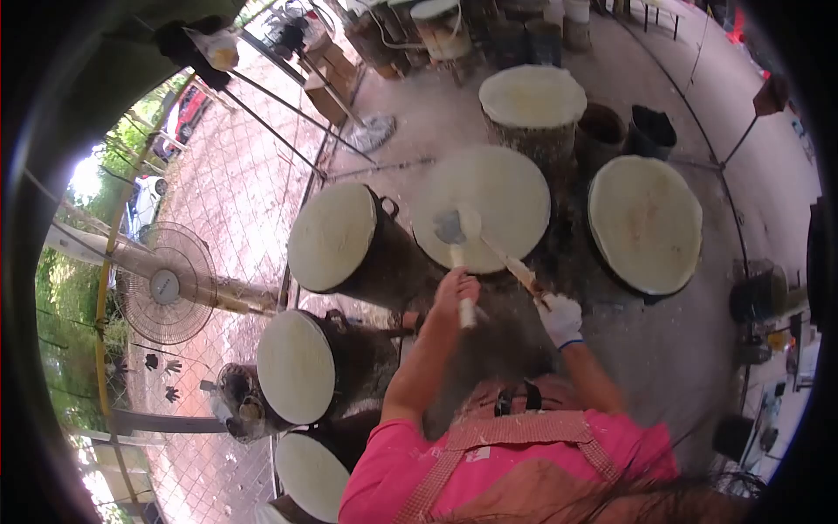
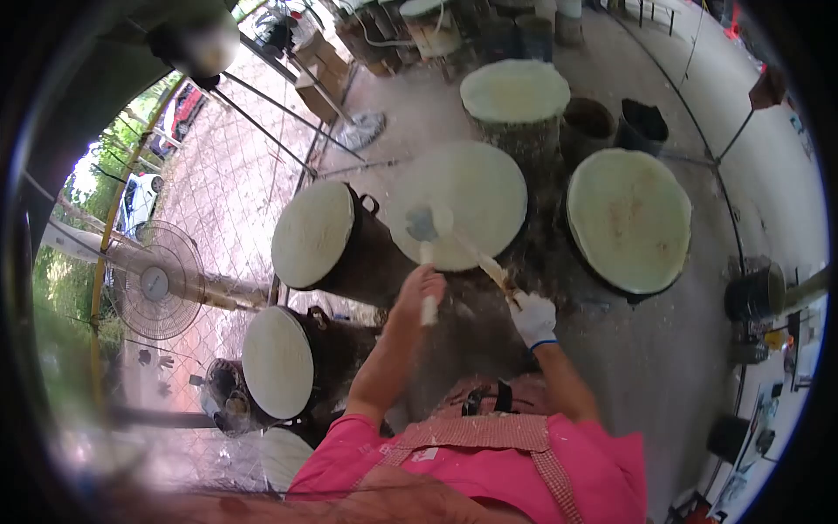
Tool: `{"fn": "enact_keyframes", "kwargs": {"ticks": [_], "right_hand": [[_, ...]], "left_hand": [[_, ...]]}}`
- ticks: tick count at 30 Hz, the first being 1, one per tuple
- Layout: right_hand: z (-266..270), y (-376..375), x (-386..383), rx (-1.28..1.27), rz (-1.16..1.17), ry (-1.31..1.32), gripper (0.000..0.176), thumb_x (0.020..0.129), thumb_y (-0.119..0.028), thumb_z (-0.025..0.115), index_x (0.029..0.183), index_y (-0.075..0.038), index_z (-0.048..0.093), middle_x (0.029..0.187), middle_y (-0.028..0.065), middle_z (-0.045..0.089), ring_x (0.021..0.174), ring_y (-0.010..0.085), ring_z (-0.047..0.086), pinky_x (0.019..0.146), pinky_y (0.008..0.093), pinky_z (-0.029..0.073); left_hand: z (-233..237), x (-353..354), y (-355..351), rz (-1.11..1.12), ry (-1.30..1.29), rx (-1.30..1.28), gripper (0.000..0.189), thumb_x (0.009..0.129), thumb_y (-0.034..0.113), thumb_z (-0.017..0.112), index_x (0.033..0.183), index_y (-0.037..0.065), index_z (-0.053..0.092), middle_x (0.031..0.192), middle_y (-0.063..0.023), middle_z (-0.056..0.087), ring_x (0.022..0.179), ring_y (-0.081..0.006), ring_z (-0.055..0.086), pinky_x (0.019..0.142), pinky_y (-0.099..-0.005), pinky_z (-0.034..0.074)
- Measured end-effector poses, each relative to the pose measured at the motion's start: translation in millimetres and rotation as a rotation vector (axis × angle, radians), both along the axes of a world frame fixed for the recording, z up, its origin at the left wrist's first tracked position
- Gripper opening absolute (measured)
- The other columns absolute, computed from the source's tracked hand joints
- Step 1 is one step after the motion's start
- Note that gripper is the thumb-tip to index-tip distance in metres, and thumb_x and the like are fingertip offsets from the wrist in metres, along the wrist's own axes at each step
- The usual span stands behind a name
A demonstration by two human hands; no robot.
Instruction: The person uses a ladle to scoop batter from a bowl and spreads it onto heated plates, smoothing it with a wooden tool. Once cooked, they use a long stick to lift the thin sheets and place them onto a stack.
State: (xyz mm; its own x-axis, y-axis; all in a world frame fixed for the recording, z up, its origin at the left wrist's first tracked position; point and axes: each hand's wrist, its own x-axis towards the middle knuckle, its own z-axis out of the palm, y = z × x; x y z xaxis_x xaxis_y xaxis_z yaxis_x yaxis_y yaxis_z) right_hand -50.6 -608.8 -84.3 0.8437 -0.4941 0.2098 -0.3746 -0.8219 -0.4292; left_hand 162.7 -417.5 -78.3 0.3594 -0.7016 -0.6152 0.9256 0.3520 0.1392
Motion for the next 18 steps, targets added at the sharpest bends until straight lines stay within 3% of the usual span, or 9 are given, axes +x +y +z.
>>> {"fn": "enact_keyframes", "kwargs": {"ticks": [2,4,5,7,8,11,12,14,18], "right_hand": [[28,0,-18,-0.058,0.059,-0.04,0.018,0.078,-0.032,0.062,0.08,-0.014,0.064,0.065,0.0127,0.059,0.057,0.0308,0.058,0.055,0.0431,0.045],[19,9,-18,-0.115,0.063,-0.13,0.017,0.078,-0.031,0.063,0.081,-0.014,0.064,0.065,0.0128,0.059,0.056,0.0306,0.057,0.054,0.0426,0.044],[17,18,-35,-0.178,0.076,-0.195,0.017,0.077,-0.03,0.064,0.082,-0.014,0.064,0.065,0.013,0.058,0.056,0.0305,0.057,0.054,0.0421,0.044],[24,28,-36,-0.038,0.078,-0.056,0.021,0.076,-0.03,0.065,0.084,-0.011,0.064,0.066,0.0131,0.058,0.058,0.0299,0.057,0.054,0.041,0.044],[21,29,-36,-0.012,0.087,-0.151,0.024,0.075,-0.03,0.066,0.086,-0.009,0.064,0.067,0.0132,0.059,0.058,0.0299,0.057,0.054,0.0405,0.044],[25,29,-41,0.005,0.05,-0.278,0.035,0.071,-0.033,0.07,0.091,-0.005,0.064,0.07,0.0141,0.062,0.062,0.0301,0.06,0.058,0.0391,0.047],[32,26,-44,0.051,0.058,-0.138,0.039,0.069,-0.035,0.071,0.093,-0.005,0.064,0.07,0.0145,0.062,0.063,0.0302,0.061,0.059,0.039,0.048],[48,19,-49,0.127,0.014,0.105,0.047,0.065,-0.041,0.074,0.096,-0.007,0.063,0.071,0.0138,0.063,0.064,0.0299,0.062,0.06,0.0398,0.049],[34,-26,-80,-0.096,0.037,0.015,0.034,0.065,-0.037,0.071,0.09,-0.014,0.063,0.07,0.0099,0.063,0.06,0.0283,0.06,0.056,0.04,0.048]], "left_hand": [[4,-44,46,-0.032,-0.025,-0.221,0.017,0.09,0.018,0.046,0.078,0.01,0.037,0.053,0.0015,0.029,0.038,-0.0098,0.03,0.032,-0.0238,0.023],[74,-101,70,0.033,-0.254,0.351,0.026,0.092,0.021,0.045,0.07,0.012,0.035,0.053,0.002,0.027,0.037,-0.0093,0.029,0.031,-0.0249,0.021],[65,-106,82,0.039,-0.202,0.374,0.026,0.092,0.021,0.045,0.07,0.012,0.035,0.053,0.002,0.027,0.037,-0.0093,0.029,0.031,-0.0249,0.021],[40,-86,86,0.053,0.403,-0.168,0.02,0.094,0.024,0.042,0.08,0.01,0.043,0.054,0.0018,0.027,0.038,-0.0087,0.029,0.03,-0.0243,0.022],[66,-91,78,0.096,0.557,-0.223,0.016,0.094,0.027,0.043,0.086,0.013,0.046,0.055,0.0013,0.029,0.039,-0.0082,0.029,0.03,-0.0232,0.023],[84,-100,78,0.013,0.408,-0.351,0.023,0.094,0.028,0.045,0.08,0.009,0.044,0.055,0.0015,0.029,0.04,-0.008,0.03,0.03,-0.0232,0.024],[90,-105,78,0.005,0.423,-0.359,0.035,0.093,0.031,0.045,0.068,0.009,0.035,0.053,0.002,0.028,0.038,-0.008,0.028,0.03,-0.0248,0.025],[97,-112,80,-0.028,0.533,-0.403,0.04,0.093,0.036,0.043,0.066,0.008,0.035,0.049,0.002,0.028,0.036,-0.0083,0.027,0.03,-0.0261,0.027],[97,-144,74,-0.019,0.58,-0.499,0.04,0.094,0.037,0.039,0.066,0.009,0.032,0.05,0.002,0.029,0.037,-0.0086,0.028,0.034,-0.0255,0.027]]}}
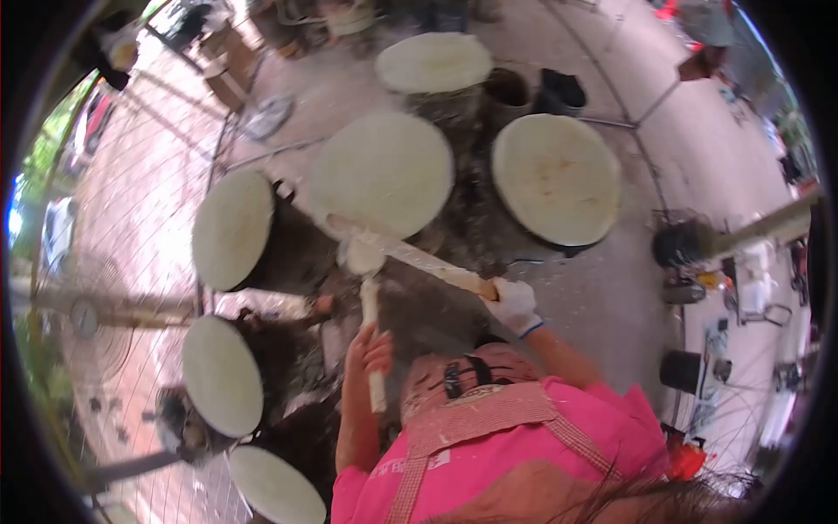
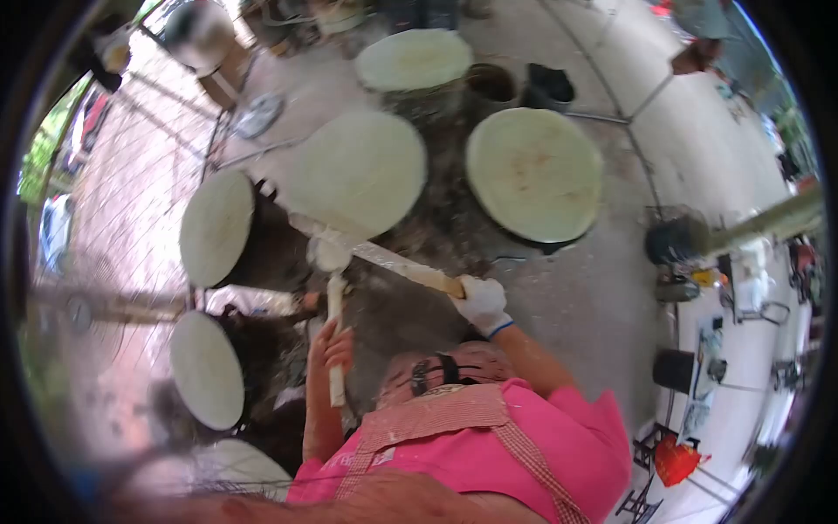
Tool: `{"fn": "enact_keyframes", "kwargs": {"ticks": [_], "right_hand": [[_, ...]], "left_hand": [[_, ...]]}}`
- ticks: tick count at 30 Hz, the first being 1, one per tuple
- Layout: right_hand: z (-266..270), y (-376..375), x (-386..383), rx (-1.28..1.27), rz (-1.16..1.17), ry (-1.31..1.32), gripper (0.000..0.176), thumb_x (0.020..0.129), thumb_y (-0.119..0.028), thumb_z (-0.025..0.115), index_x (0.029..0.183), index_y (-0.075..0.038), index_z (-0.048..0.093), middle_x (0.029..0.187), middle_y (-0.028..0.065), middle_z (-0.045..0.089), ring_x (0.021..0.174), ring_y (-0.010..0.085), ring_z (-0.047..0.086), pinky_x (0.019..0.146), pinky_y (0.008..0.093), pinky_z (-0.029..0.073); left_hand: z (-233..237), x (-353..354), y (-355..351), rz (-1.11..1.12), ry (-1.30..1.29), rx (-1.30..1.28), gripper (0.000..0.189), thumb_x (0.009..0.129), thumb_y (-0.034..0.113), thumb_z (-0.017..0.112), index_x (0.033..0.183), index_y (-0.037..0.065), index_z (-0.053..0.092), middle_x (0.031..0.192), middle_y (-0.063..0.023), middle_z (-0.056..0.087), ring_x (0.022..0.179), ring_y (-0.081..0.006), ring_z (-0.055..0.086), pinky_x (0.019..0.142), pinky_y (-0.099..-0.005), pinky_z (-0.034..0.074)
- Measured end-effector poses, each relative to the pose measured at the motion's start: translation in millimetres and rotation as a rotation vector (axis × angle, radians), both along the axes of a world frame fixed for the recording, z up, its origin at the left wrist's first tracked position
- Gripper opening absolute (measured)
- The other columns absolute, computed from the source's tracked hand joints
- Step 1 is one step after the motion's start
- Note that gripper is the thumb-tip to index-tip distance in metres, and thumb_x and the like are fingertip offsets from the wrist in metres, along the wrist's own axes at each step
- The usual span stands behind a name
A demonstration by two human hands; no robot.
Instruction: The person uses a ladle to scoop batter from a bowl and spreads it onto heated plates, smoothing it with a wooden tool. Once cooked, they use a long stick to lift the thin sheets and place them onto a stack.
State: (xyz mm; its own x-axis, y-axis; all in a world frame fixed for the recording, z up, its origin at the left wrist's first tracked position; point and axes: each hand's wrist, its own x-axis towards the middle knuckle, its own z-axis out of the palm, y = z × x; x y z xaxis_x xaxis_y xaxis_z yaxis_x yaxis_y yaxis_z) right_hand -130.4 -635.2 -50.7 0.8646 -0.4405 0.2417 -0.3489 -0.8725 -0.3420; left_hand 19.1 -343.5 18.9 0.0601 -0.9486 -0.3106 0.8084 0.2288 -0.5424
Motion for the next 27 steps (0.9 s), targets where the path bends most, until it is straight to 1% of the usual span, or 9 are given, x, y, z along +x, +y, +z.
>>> {"fn": "enact_keyframes", "kwargs": {"ticks": [2,4,6,9,16,19,21,24,27], "right_hand": [[3,-38,-9,-0.033,-0.052,0.007,0.033,0.065,-0.035,0.071,0.088,-0.013,0.062,0.074,0.0109,0.063,0.062,0.0286,0.061,0.057,0.0404,0.047],[14,-87,-21,-0.204,-0.091,0.097,0.028,0.067,-0.032,0.068,0.084,-0.011,0.059,0.082,0.0141,0.062,0.067,0.0297,0.061,0.06,0.0425,0.047],[8,-128,-27,-0.234,-0.092,0.049,0.025,0.068,-0.03,0.066,0.083,-0.011,0.058,0.084,0.0155,0.061,0.069,0.0301,0.061,0.061,0.0424,0.047],[-2,-175,-31,-0.234,-0.024,0.128,0.022,0.069,-0.027,0.063,0.082,-0.01,0.057,0.086,0.0163,0.061,0.072,0.0306,0.062,0.063,0.042,0.047],[32,-228,-12,-0.279,0.107,0.315,0.023,0.073,-0.03,0.059,0.079,-0.007,0.057,0.075,0.013,0.062,0.07,0.031,0.062,0.063,0.0436,0.047],[104,-253,3,-0.438,-0.057,0.22,0.024,0.074,-0.032,0.06,0.079,-0.009,0.057,0.073,0.0146,0.061,0.069,0.0316,0.061,0.063,0.0448,0.046],[158,-271,23,-0.577,-0.121,0.194,0.026,0.073,-0.033,0.062,0.082,-0.009,0.057,0.073,0.0158,0.06,0.069,0.0334,0.06,0.062,0.0461,0.046],[224,-310,72,-0.715,-0.067,0.147,0.028,0.072,-0.032,0.063,0.086,-0.008,0.057,0.073,0.0159,0.061,0.068,0.0342,0.06,0.062,0.0469,0.046],[288,-300,140,-0.695,-0.01,0.162,0.024,0.072,-0.026,0.061,0.083,-0.004,0.059,0.077,0.0167,0.063,0.073,0.0355,0.061,0.07,0.0447,0.048]], "left_hand": [[2,-24,-3,0.09,0.078,-0.004,0.035,0.096,0.032,0.04,0.073,0.005,0.041,0.053,0.0019,0.026,0.042,-0.0082,0.029,0.038,-0.0242,0.028],[1,-47,-7,0.2,0.055,0.111,0.03,0.096,0.028,0.038,0.097,0.002,0.053,0.057,0.0017,0.027,0.044,-0.0084,0.03,0.041,-0.0236,0.029],[-36,-63,5,0.178,0.092,-0.045,0.033,0.097,0.024,0.037,0.121,0.008,0.05,0.06,0.0012,0.029,0.046,-0.0089,0.032,0.042,-0.0244,0.031],[-19,-81,-3,0.255,0.075,0.055,0.038,0.097,0.022,0.035,0.128,0.002,0.042,0.061,-0.0001,0.032,0.047,-0.009,0.034,0.043,-0.0246,0.033],[-17,-70,17,0.259,0.06,0.071,0.039,0.097,0.022,0.036,0.129,0.001,0.042,0.061,-0.0009,0.033,0.047,-0.0095,0.035,0.043,-0.0245,0.033],[-19,-62,39,0.263,0.053,0.075,0.034,0.097,0.024,0.036,0.107,-0.004,0.052,0.059,-0.0003,0.032,0.046,-0.0094,0.034,0.043,-0.0245,0.033],[-27,-58,54,0.263,0.067,0.067,0.033,0.096,0.026,0.037,0.077,0.001,0.046,0.057,0.0005,0.03,0.046,-0.0096,0.033,0.043,-0.0254,0.033],[-31,-57,66,0.399,0.022,0.198,0.035,0.096,0.027,0.038,0.066,0.01,0.033,0.056,0.0009,0.03,0.046,-0.0098,0.033,0.043,-0.0265,0.033],[-32,-52,67,0.408,0.108,0.127,0.034,0.096,0.027,0.038,0.069,0.006,0.04,0.057,0.0004,0.031,0.046,-0.0104,0.034,0.043,-0.0272,0.032]]}}
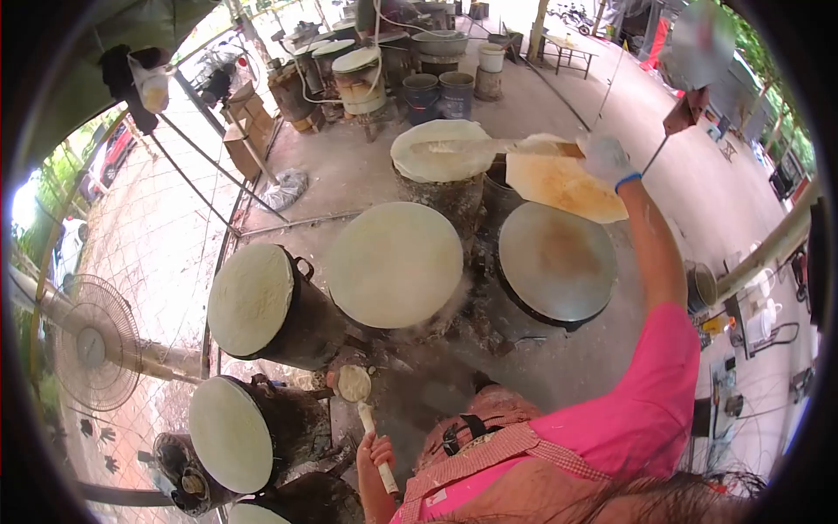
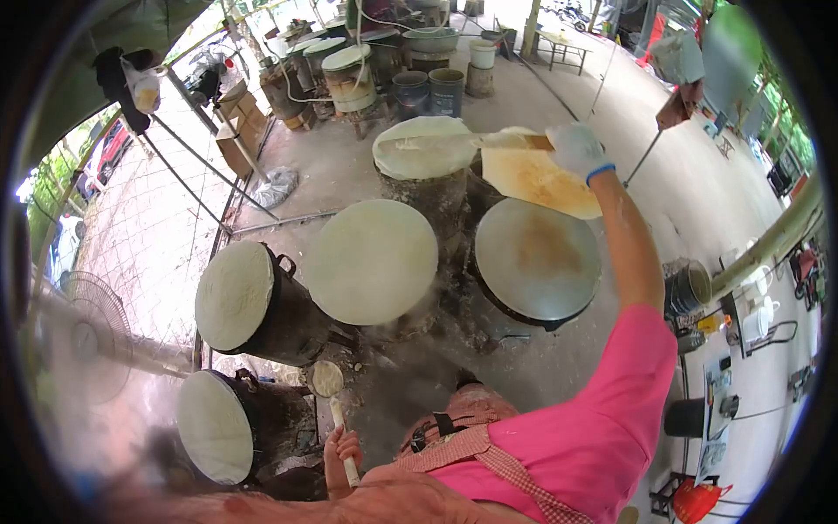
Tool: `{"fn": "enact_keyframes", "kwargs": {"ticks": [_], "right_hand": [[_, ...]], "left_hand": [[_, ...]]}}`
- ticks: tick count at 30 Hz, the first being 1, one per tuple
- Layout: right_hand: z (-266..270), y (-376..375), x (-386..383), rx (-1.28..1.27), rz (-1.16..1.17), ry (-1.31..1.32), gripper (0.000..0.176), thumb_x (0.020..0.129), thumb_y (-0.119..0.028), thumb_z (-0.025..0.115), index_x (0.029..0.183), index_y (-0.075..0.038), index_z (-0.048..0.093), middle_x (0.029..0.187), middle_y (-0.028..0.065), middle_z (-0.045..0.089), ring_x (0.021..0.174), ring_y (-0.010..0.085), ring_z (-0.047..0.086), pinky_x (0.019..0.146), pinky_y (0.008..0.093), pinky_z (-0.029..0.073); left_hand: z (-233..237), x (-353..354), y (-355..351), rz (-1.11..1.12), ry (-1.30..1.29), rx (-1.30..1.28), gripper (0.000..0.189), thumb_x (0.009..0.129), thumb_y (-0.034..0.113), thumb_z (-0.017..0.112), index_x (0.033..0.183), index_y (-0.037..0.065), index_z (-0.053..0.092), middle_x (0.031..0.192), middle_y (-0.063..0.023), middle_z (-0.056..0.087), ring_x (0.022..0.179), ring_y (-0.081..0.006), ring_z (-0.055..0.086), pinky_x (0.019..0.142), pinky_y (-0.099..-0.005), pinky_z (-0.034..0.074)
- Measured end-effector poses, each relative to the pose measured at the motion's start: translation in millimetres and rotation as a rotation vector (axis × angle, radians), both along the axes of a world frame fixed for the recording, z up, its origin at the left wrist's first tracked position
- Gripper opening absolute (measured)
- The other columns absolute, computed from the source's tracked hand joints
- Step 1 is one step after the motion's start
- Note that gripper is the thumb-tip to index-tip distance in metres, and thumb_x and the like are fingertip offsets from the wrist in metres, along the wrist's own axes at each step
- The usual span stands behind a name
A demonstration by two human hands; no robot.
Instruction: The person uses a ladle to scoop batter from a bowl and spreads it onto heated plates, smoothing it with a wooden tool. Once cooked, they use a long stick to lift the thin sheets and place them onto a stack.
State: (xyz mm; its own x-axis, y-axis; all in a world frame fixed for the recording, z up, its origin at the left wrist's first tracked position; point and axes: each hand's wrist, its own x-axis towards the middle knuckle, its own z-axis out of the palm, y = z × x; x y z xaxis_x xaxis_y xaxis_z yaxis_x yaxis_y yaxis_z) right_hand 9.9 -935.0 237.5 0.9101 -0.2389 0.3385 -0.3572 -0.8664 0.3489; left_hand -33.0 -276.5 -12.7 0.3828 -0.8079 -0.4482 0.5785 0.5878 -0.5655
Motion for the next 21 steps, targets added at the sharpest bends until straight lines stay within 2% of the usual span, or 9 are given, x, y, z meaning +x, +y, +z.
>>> {"fn": "enact_keyframes", "kwargs": {"ticks": [4,8,11,13,15,18,19,20,21], "right_hand": [[30,11,119,-0.053,0.088,0.121,0.019,0.071,-0.02,0.059,0.077,-0.003,0.063,0.082,0.0181,0.064,0.078,0.0343,0.063,0.071,0.0442,0.049],[43,7,235,-0.056,0.16,0.079,0.023,0.071,-0.021,0.057,0.081,-0.002,0.065,0.083,0.0205,0.064,0.08,0.0353,0.063,0.071,0.0445,0.05],[39,-34,286,0.138,0.177,-0.203,0.027,0.069,-0.024,0.057,0.08,-0.001,0.064,0.079,0.0227,0.063,0.077,0.0379,0.062,0.069,0.0447,0.049],[17,-94,318,0.531,0.074,-0.482,0.036,0.072,-0.032,0.057,0.084,0.001,0.064,0.077,0.0232,0.063,0.075,0.0391,0.062,0.062,0.0441,0.048],[-32,-133,332,0.749,0.026,-0.685,0.043,0.074,-0.037,0.058,0.088,0.003,0.064,0.075,0.0246,0.063,0.072,0.0389,0.063,0.058,0.0436,0.046],[-137,-172,353,0.955,-0.25,-0.79,0.05,0.08,-0.041,0.05,0.086,0.007,0.061,0.087,0.03,0.061,0.085,0.0447,0.058,0.071,0.0494,0.045],[-144,-141,335,1.102,-0.246,-0.855,0.052,0.08,-0.041,0.05,0.087,0.01,0.061,0.09,0.0309,0.06,0.088,0.0431,0.059,0.073,0.0479,0.045],[-200,-163,351,1.195,-0.305,-0.862,0.052,0.079,-0.04,0.051,0.089,0.01,0.062,0.09,0.0302,0.061,0.087,0.0418,0.059,0.073,0.0465,0.046],[-257,-187,370,1.289,-0.367,-0.865,0.052,0.078,-0.04,0.052,0.09,0.01,0.062,0.09,0.0296,0.061,0.087,0.0405,0.06,0.073,0.0452,0.046]], "left_hand": [[-1,9,-8,0.055,-0.018,-0.042,0.033,0.096,0.026,0.038,0.072,0.005,0.044,0.058,0.0,0.032,0.046,-0.0104,0.033,0.044,-0.027,0.033],[12,12,-40,0.217,-0.03,-0.024,0.031,0.095,0.024,0.039,0.073,0.004,0.046,0.058,-0.0002,0.033,0.046,-0.01,0.034,0.043,-0.0269,0.032],[15,17,-50,0.333,-0.037,-0.002,0.031,0.095,0.024,0.04,0.07,0.005,0.043,0.058,0.0003,0.033,0.046,-0.0096,0.034,0.042,-0.027,0.032],[20,19,-62,0.373,-0.039,-0.018,0.034,0.094,0.025,0.043,0.066,0.007,0.039,0.057,0.0011,0.032,0.044,-0.0095,0.034,0.042,-0.0277,0.031],[1,24,-61,0.363,-0.093,-0.063,0.035,0.094,0.025,0.043,0.065,0.007,0.038,0.056,0.0009,0.032,0.044,-0.0096,0.034,0.042,-0.0276,0.032],[0,29,-69,0.342,-0.144,-0.1,0.032,0.094,0.025,0.043,0.069,0.004,0.044,0.056,0.0005,0.033,0.044,-0.0099,0.034,0.043,-0.0273,0.033],[6,30,-74,0.333,-0.149,-0.091,0.031,0.094,0.024,0.043,0.075,0.001,0.049,0.056,0.0004,0.033,0.044,-0.01,0.033,0.043,-0.027,0.033],[11,31,-77,0.349,-0.148,-0.084,0.031,0.094,0.024,0.043,0.075,0.001,0.049,0.056,0.0004,0.033,0.044,-0.01,0.033,0.043,-0.027,0.033],[17,31,-79,0.349,-0.135,0.017,0.027,0.095,0.023,0.042,0.086,0.0,0.053,0.057,0.0002,0.033,0.044,-0.0097,0.034,0.044,-0.0265,0.034]]}}
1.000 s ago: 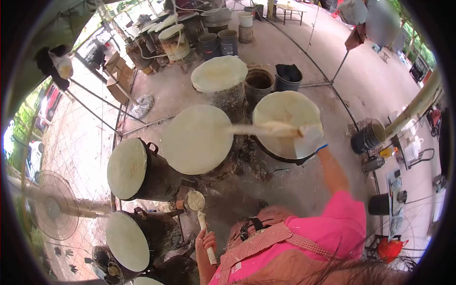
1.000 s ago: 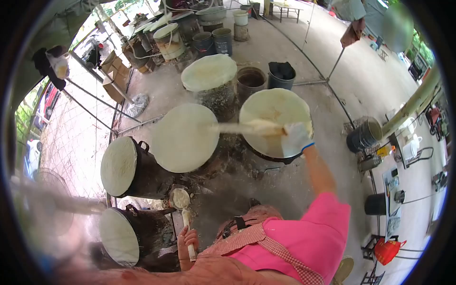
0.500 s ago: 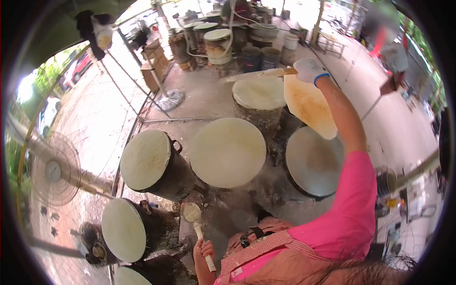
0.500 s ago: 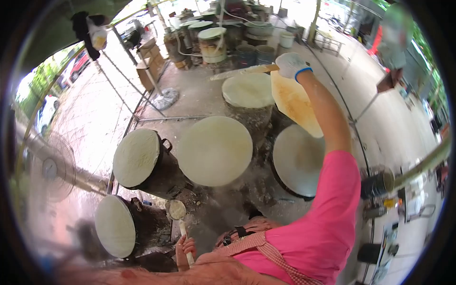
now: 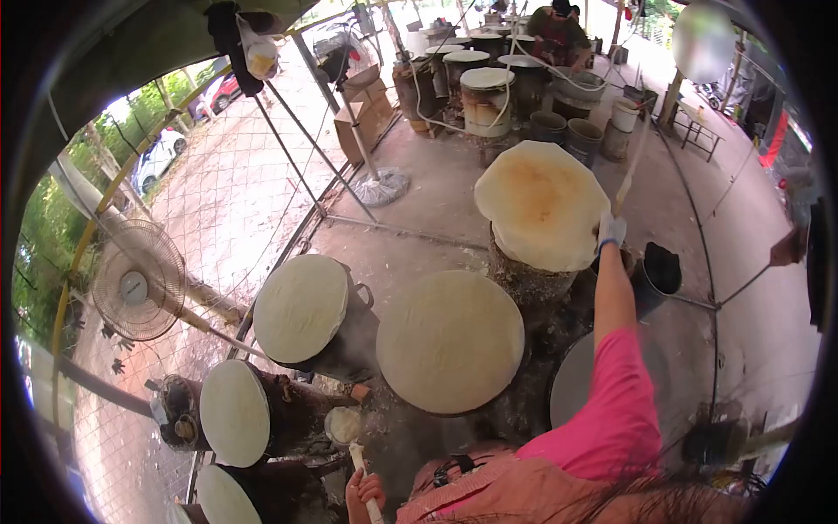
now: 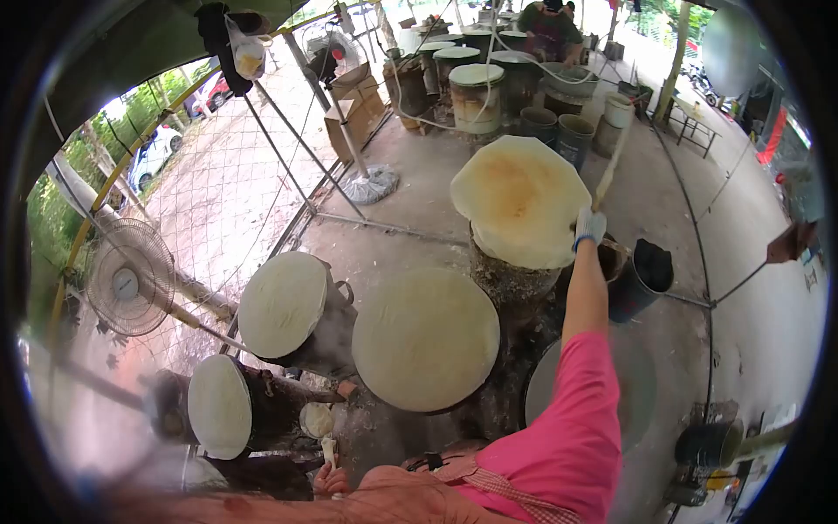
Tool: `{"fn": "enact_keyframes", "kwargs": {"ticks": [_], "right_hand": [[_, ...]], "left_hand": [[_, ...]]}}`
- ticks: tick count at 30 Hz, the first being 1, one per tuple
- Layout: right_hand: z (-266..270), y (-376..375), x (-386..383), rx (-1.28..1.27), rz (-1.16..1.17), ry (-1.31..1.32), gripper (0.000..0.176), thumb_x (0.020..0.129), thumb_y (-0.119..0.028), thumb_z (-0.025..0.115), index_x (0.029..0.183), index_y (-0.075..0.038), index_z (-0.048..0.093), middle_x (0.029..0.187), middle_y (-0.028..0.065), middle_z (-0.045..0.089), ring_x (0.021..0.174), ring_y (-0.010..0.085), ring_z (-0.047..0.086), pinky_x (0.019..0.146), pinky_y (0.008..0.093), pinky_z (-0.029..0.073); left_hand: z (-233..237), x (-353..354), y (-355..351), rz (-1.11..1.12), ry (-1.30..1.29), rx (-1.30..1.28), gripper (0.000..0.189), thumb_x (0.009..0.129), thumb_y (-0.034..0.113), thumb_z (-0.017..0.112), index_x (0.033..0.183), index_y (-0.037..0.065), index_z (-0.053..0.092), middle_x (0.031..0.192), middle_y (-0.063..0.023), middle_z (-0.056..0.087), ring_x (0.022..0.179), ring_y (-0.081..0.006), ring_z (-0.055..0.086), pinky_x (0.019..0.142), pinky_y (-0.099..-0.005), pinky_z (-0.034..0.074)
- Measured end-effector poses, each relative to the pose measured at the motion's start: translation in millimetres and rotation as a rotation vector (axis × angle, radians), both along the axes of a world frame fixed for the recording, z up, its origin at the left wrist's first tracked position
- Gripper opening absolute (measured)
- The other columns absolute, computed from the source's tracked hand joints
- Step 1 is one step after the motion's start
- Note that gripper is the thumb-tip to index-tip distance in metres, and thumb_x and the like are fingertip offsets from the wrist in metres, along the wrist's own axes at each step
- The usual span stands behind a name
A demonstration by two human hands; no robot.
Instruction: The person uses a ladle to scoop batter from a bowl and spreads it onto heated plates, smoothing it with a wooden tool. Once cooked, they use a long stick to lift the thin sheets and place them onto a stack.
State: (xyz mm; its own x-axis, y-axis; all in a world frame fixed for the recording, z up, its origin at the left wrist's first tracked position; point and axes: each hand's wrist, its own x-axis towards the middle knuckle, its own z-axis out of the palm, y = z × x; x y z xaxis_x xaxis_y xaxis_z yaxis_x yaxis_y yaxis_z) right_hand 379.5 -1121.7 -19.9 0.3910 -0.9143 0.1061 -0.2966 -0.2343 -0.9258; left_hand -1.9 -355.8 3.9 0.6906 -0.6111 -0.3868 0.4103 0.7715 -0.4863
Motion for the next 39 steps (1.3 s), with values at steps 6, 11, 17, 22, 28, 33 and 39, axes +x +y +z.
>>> {"fn": "enact_keyframes", "kwargs": {"ticks": [6,11,17,22,28,33,39], "right_hand": [[-164,-8,-1,-0.349,0.055,0.881,0.052,0.085,-0.051,0.046,0.089,-0.004,0.069,0.088,0.018,0.067,0.083,0.0311,0.065,0.068,0.0411,0.049],[-149,197,67,-0.582,0.728,0.646,0.047,0.084,-0.046,0.05,0.091,-0.004,0.068,0.088,0.0179,0.066,0.081,0.0309,0.064,0.067,0.04,0.049],[-106,361,48,-0.759,1.271,0.279,0.039,0.083,-0.04,0.056,0.093,-0.003,0.066,0.088,0.0179,0.066,0.079,0.0306,0.064,0.066,0.0384,0.049],[-66,476,-48,-0.83,1.481,0.035,0.034,0.082,-0.034,0.061,0.095,-0.003,0.065,0.088,0.0178,0.065,0.077,0.0303,0.063,0.066,0.037,0.049],[-18,808,-297,-0.589,2.241,0.012,0.023,0.074,-0.024,0.069,0.085,-0.006,0.064,0.078,0.0143,0.063,0.073,0.0293,0.062,0.067,0.037,0.048],[-14,968,-485,-0.967,2.76,-0.11,0.035,0.072,-0.033,0.068,0.095,-0.008,0.063,0.086,0.0172,0.064,0.081,0.0352,0.061,0.07,0.0406,0.049],[-31,1080,-672,-1.041,3.076,-0.955,0.038,0.071,-0.037,0.068,0.091,-0.007,0.057,0.088,0.0173,0.061,0.072,0.0324,0.063,0.061,0.0419,0.051]], "left_hand": [[37,-45,-37,0.27,0.147,0.168,0.028,0.093,0.024,0.044,0.07,0.011,0.036,0.055,0.0019,0.03,0.039,-0.0079,0.029,0.037,-0.0226,0.026],[86,-24,-64,0.615,0.184,0.197,0.028,0.093,0.024,0.045,0.069,0.011,0.036,0.055,0.002,0.031,0.039,-0.0077,0.029,0.037,-0.0222,0.026],[58,-93,-41,0.784,0.166,0.173,0.029,0.092,0.024,0.046,0.069,0.011,0.036,0.054,0.002,0.031,0.038,-0.0076,0.029,0.036,-0.0217,0.025],[12,-161,20,0.678,0.119,0.147,0.029,0.092,0.024,0.047,0.068,0.011,0.037,0.054,0.002,0.032,0.037,-0.0074,0.028,0.035,-0.0214,0.025],[-8,-273,81,0.813,0.111,0.111,0.029,0.092,0.024,0.047,0.068,0.011,0.037,0.054,0.0022,0.032,0.037,-0.0073,0.029,0.035,-0.021,0.025],[-19,-382,43,1.146,0.194,0.113,0.028,0.093,0.025,0.046,0.07,0.01,0.039,0.054,0.0024,0.032,0.038,-0.0073,0.03,0.034,-0.0207,0.027],[-65,-422,-55,1.434,0.293,0.225,0.028,0.094,0.026,0.044,0.071,0.009,0.041,0.055,0.0027,0.033,0.039,-0.0072,0.031,0.034,-0.0204,0.029]]}}
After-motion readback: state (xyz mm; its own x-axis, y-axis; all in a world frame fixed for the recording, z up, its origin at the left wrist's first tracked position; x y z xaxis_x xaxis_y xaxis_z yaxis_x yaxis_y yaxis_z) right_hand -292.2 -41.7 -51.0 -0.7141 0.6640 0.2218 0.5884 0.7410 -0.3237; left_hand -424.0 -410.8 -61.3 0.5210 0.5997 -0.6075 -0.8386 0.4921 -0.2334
